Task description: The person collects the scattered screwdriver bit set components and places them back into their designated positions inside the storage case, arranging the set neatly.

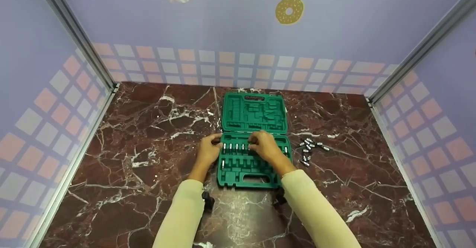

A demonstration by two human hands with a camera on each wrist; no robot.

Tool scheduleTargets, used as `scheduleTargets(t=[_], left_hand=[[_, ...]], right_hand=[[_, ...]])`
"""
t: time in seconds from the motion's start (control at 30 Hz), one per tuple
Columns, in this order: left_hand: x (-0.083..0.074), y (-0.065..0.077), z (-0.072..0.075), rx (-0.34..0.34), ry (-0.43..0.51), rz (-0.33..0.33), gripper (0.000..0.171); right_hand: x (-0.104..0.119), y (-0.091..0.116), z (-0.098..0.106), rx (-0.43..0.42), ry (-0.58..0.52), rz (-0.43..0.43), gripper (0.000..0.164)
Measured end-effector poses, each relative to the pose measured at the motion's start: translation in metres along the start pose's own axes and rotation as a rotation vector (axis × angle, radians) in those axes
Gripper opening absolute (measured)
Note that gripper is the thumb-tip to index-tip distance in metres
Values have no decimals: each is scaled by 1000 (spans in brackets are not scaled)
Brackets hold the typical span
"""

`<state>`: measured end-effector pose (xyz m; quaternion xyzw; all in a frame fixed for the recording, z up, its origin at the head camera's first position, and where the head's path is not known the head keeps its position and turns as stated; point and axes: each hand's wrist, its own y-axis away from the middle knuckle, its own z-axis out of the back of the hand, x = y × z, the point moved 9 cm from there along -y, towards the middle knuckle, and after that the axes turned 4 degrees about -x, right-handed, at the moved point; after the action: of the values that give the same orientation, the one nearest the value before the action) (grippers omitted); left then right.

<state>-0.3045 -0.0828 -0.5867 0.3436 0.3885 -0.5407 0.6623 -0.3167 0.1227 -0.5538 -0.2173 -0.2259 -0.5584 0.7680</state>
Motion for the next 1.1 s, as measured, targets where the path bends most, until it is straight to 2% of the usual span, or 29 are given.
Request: scheduleTargets(t=[0.17,0.37,0.53,0.83,1.1], left_hand=[[0,-1,-1,-6,12,-3,35],[1,0,-2,-8,5,-2,35],[1,0,-2,-6,8,-2,36],[-1,0,-1,-2,2,-3,34],[1,0,0,-9,1,6,35]], right_hand=[[-3,-2,0,4,6,-51,15],[-1,-2,-3,-46,18,-59,12],[-5,-3,-6,-18,-7,-80,10],[-3,0,0,-44,-26,-6,9],[-3,6,6,-21,-87,9,14]])
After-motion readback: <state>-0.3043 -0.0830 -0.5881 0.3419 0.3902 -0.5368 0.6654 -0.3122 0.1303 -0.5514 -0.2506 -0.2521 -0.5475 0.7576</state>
